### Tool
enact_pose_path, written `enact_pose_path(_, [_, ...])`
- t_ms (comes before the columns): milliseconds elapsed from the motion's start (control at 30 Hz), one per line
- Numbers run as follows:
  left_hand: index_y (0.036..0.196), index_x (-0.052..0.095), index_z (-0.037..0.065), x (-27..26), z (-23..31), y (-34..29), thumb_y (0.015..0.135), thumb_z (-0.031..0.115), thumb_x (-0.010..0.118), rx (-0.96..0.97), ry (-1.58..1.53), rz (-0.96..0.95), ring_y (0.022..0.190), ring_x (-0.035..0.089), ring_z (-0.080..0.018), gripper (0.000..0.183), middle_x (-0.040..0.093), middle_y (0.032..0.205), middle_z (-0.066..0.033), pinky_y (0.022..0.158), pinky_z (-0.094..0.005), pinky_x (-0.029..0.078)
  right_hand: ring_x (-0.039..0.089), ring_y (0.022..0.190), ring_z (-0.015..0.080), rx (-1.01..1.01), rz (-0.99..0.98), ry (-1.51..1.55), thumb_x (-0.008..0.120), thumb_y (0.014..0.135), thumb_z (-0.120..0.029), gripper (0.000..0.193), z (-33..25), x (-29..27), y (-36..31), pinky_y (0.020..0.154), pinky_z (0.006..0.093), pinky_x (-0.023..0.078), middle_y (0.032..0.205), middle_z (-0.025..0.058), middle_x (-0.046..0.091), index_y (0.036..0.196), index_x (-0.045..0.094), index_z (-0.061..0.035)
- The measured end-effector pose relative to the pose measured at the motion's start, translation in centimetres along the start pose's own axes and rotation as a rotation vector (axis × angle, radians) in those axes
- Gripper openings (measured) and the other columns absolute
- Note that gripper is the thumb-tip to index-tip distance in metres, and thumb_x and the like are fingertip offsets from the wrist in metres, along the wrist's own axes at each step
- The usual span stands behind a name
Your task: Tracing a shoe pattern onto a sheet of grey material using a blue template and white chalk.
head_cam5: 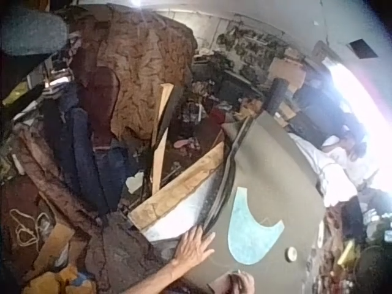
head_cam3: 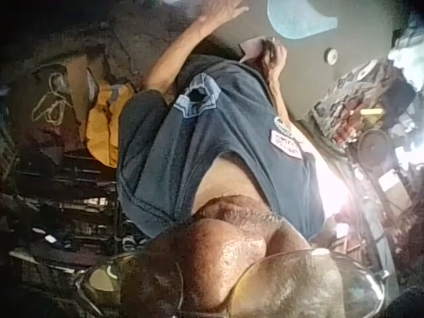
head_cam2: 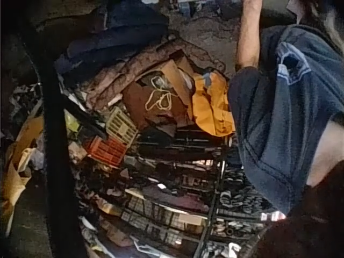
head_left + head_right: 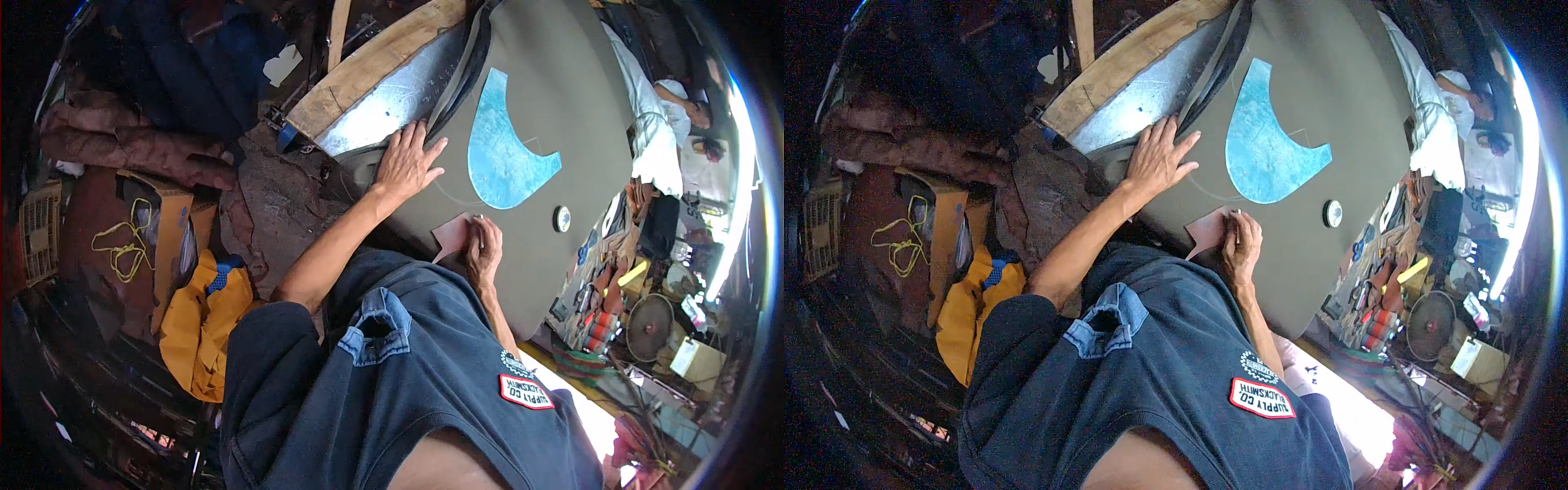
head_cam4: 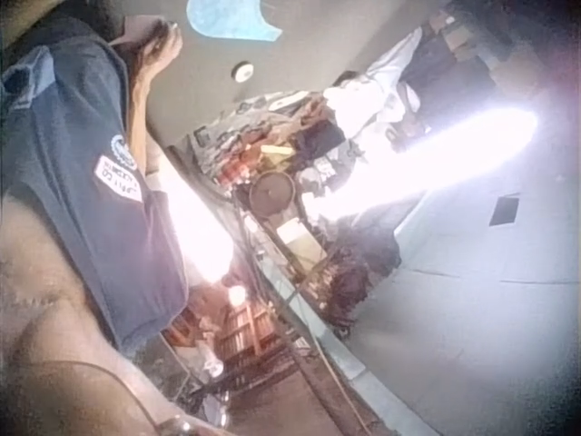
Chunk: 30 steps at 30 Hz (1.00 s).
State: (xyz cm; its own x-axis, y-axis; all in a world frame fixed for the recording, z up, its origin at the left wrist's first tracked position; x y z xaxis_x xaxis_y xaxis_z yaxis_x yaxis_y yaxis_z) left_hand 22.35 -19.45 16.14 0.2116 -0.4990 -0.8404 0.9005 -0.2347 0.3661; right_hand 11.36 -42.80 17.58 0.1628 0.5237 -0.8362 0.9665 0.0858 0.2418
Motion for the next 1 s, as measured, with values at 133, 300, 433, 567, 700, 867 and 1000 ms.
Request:
enact_pose_path(133, [0.133,0.058,0.016,0.0,0.4,-0.1,0.081,0.053,0.068,0.045,-0.014,-0.017,0.130,0.041,-0.0421,0.065,0.044,0.138,-0.0301,0.107,-0.0503,0.033,0.062,0.107,0.0341,0.068,0.036,0.066,0.061,0.090,-0.005,0.023,-1.6,-0.8,0.0,0.096,0.0412,0.047,0.113,0.0164,0.066,0.113,0.065,-0.0048])
enact_pose_path(300, [0.130,0.059,0.011,0.3,0.5,-0.4,0.073,0.064,0.071,0.004,-0.058,-0.081,0.135,0.034,-0.0452,0.078,0.038,0.143,-0.0324,0.110,-0.0561,0.028,0.067,0.094,0.0209,0.312,0.031,0.371,0.062,0.092,-0.012,0.019,-1.9,-0.4,0.4,0.083,0.0318,0.052,0.099,0.0136,0.070,0.108,0.066,-0.0022])
enact_pose_path(433, [0.133,0.056,0.010,-1.0,2.0,-0.8,0.067,0.068,0.072,-0.042,-0.030,-0.121,0.140,0.027,-0.0437,0.089,0.033,0.148,-0.0295,0.115,-0.0558,0.020,0.061,0.081,0.0105,0.409,0.043,0.557,0.063,0.092,-0.012,0.014,-1.3,0.2,0.4,0.071,0.0255,0.049,0.084,0.0052,0.068,0.099,0.067,-0.0018])
enact_pose_path(567, [0.135,0.054,0.009,-0.6,3.0,-0.8,0.061,0.074,0.072,-0.067,-0.007,-0.169,0.143,0.020,-0.0442,0.100,0.028,0.150,-0.0313,0.116,-0.0592,0.013,0.060,0.073,0.0146,0.462,-0.087,0.495,0.064,0.090,-0.016,0.016,-1.1,0.8,0.0,0.067,0.0302,0.048,0.080,0.0067,0.068,0.098,0.067,-0.0029])
enact_pose_path(700, [0.138,0.052,0.008,-0.4,3.3,-1.1,0.062,0.077,0.070,-0.049,0.032,-0.235,0.145,0.015,-0.0439,0.104,0.024,0.153,-0.0300,0.117,-0.0588,0.010,0.060,0.082,0.0216,0.421,-0.117,0.428,0.066,0.087,-0.018,0.018,-1.6,0.9,0.1,0.077,0.0370,0.048,0.082,0.0100,0.067,0.098,0.067,-0.0037])
enact_pose_path(867, [0.139,0.051,0.008,-0.5,3.4,-1.1,0.061,0.078,0.069,-0.062,0.057,-0.268,0.145,0.014,-0.0439,0.106,0.023,0.153,-0.0302,0.117,-0.0589,0.010,0.061,0.080,0.0178,0.405,-0.158,0.477,0.066,0.088,-0.017,0.018,-1.0,0.9,-0.4,0.074,0.0330,0.050,0.085,0.0089,0.068,0.100,0.066,-0.0029])
enact_pose_path(1000, [0.140,0.049,0.008,-0.2,3.6,-0.9,0.061,0.080,0.067,-0.095,0.089,-0.271,0.146,0.014,-0.0445,0.108,0.022,0.154,-0.0308,0.116,-0.0594,0.010,0.062,0.079,0.0137,0.449,0.025,0.540,0.063,0.090,-0.013,0.018,0.3,0.6,0.3,0.071,0.0300,0.051,0.087,0.0083,0.069,0.104,0.065,-0.0024])
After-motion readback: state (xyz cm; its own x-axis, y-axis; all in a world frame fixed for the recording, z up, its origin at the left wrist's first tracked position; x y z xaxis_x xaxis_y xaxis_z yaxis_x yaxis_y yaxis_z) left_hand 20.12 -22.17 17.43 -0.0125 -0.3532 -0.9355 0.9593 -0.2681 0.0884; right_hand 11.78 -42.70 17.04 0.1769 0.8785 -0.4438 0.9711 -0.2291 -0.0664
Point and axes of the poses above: each hand's wrist, its own y-axis towards the middle knuckle, its own x-axis out of the palm, z = x × y, the point moved 5 cm from there along y, towards the middle knuckle
